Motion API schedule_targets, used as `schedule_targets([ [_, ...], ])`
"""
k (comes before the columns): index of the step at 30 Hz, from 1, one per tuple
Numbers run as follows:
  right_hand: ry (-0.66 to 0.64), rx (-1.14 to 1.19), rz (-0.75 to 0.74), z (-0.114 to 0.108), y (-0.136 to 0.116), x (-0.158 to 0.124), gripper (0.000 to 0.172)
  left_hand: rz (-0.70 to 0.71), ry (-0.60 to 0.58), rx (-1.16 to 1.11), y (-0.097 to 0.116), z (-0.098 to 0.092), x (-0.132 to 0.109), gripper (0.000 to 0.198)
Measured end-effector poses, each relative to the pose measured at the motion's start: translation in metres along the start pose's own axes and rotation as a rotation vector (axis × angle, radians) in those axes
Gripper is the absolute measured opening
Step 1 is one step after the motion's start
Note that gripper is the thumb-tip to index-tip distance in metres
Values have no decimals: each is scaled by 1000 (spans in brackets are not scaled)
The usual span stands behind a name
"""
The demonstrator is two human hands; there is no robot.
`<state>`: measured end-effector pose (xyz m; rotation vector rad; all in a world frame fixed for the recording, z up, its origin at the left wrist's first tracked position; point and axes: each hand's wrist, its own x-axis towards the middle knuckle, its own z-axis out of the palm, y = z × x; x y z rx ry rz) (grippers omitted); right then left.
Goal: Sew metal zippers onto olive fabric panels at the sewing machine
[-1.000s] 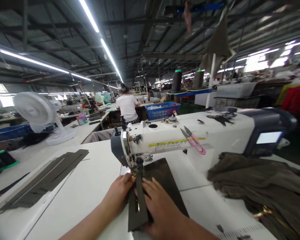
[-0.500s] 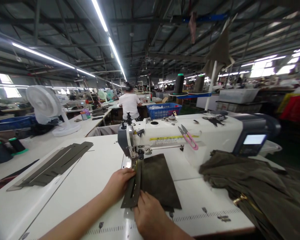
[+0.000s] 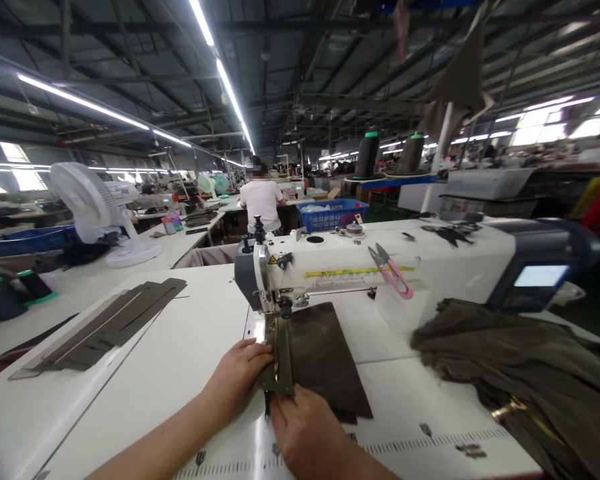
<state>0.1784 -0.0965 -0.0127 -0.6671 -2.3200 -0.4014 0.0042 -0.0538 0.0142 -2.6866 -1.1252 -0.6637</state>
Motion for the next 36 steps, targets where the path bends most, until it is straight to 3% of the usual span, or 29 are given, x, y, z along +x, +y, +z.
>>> schedule_targets([
  [14, -46, 33, 34, 10, 28, 13, 24, 3, -32, 31, -14, 2, 16, 18],
  [24, -151, 77, 62, 18, 45, 25, 19, -129, -58, -77, -21, 8, 21, 22],
  [28, -102, 116, 102, 20, 48, 27, 21, -203, -93, -108, -21, 10, 22, 19],
  [32, -32, 221, 201, 16, 46, 26, 20, -237, -122, -102, -19, 10, 21, 19],
  [36, -79, 196, 407, 12, 45, 30, 16, -271, -112, -147, -14, 4, 20, 20],
])
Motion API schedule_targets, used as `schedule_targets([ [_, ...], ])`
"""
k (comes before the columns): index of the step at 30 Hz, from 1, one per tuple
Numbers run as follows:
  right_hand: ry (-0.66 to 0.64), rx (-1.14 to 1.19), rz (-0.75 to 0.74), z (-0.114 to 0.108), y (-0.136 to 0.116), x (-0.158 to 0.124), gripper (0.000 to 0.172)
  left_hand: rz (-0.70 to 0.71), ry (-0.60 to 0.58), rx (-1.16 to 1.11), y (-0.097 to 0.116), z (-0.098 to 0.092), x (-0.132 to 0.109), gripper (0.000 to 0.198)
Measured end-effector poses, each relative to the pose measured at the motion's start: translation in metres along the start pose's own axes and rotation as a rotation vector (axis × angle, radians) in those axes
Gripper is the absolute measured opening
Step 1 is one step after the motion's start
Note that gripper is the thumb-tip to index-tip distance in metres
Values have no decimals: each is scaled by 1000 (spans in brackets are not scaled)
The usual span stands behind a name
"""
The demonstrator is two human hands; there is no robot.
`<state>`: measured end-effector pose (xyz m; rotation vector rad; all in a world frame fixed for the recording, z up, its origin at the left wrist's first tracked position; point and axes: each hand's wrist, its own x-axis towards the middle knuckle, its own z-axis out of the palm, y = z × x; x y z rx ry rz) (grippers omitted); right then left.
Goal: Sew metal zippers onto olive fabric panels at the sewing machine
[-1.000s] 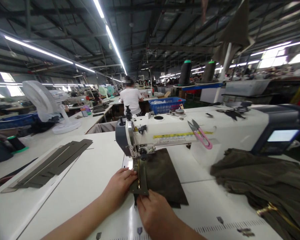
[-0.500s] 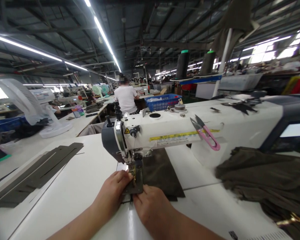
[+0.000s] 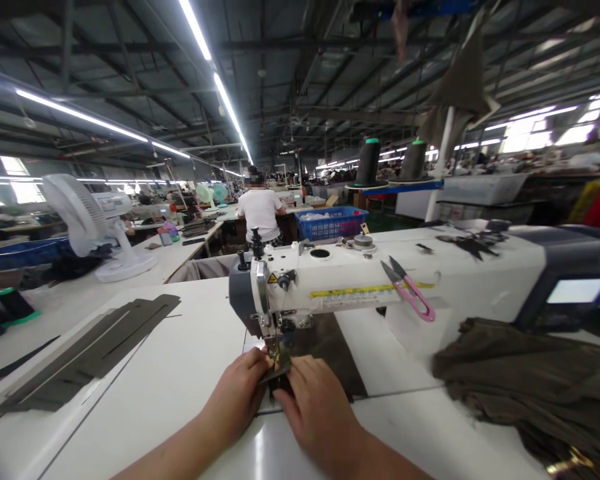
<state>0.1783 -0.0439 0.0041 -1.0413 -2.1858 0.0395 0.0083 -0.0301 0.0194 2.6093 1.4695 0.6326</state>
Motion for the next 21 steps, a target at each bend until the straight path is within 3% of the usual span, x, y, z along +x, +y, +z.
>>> schedule_targets([
  [4, -106, -88, 161, 0, 1, 16, 23, -107, 100, -40, 10, -10, -6, 18],
  [7, -177, -43, 178, 1, 7, 28, 13, -298, 122, 40, 15, -13, -13, 36],
  [9, -190, 4, 159, 3, 13, 34, 17, -356, 92, 24, 17, -12, -19, 44],
  [11, -181, 39, 160, 6, 20, 38, 23, -242, 123, -74, 17, -9, -25, 34],
  [13, -161, 76, 184, 11, 26, 40, 23, 18, 188, -126, 16, -6, -28, 16],
  [16, -137, 149, 232, 17, 33, 42, 19, 361, 204, -21, 15, -5, -28, 31],
  [18, -127, 195, 253, 19, 36, 43, 15, 433, 194, 86, 16, -7, -26, 29],
  [21, -114, 242, 268, 19, 37, 42, 13, 319, 190, 205, 17, -11, -25, 18],
])
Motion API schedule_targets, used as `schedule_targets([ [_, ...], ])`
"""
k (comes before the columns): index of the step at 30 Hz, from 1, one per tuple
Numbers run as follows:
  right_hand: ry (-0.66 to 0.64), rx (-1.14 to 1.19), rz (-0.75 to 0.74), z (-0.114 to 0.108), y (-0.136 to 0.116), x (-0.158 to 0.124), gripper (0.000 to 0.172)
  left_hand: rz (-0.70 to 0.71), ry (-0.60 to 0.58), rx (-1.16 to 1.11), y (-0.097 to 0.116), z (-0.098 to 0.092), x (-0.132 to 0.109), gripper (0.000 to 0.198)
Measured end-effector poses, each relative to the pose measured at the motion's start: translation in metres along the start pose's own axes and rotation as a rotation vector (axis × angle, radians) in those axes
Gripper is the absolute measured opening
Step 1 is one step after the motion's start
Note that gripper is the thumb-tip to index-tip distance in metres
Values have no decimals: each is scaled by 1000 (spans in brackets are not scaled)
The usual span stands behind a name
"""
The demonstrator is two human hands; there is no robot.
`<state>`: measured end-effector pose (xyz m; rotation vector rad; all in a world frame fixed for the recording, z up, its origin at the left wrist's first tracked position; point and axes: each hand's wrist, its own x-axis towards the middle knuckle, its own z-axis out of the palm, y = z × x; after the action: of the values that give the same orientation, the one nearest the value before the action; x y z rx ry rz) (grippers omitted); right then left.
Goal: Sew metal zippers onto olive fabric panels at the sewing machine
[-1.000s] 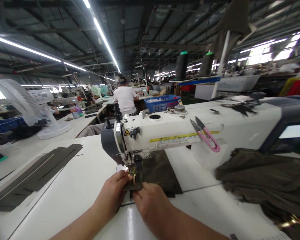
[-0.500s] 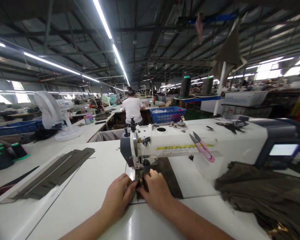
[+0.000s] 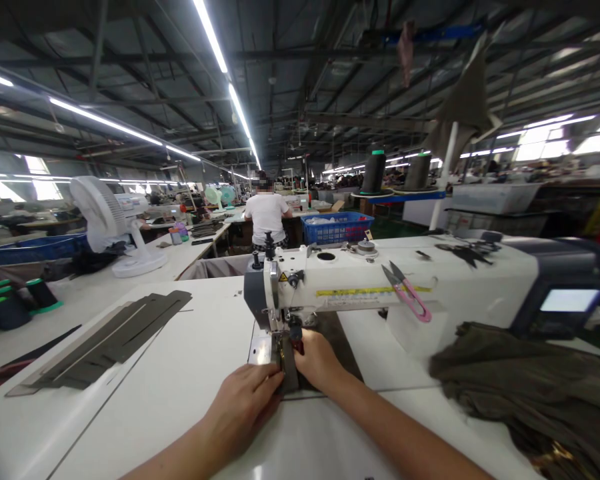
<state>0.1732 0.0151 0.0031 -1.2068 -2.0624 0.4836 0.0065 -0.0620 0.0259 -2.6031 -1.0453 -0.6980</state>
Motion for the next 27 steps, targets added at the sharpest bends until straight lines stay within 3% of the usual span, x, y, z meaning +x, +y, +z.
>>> schedule_targets([
  [2, 4, 14, 11, 0, 1, -1, 13, -157, -34, 43, 0, -2, -1, 17],
  [5, 18, 13, 44, 2, 3, -1, 12, -394, -55, -13, -3, -3, -1, 35],
  [7, 23, 12, 62, 3, 6, -1, 10, -438, 1, -143, -6, -1, 1, 34],
  [10, 11, 8, 68, 3, 8, -1, 12, -210, 49, -329, -10, 2, 4, 19],
  [12, -5, -5, 63, 1, 8, -1, 15, -25, -20, -370, -12, 4, 7, 19],
  [14, -19, -28, 58, -2, 6, -2, 18, 70, -89, -339, -14, 4, 9, 21],
  [19, -28, -141, 58, -6, 2, 1, 19, 64, -116, -168, -16, 10, 11, 22],
  [27, -18, -399, 148, -2, -1, 8, 25, 69, -61, -141, -16, 20, 7, 22],
])
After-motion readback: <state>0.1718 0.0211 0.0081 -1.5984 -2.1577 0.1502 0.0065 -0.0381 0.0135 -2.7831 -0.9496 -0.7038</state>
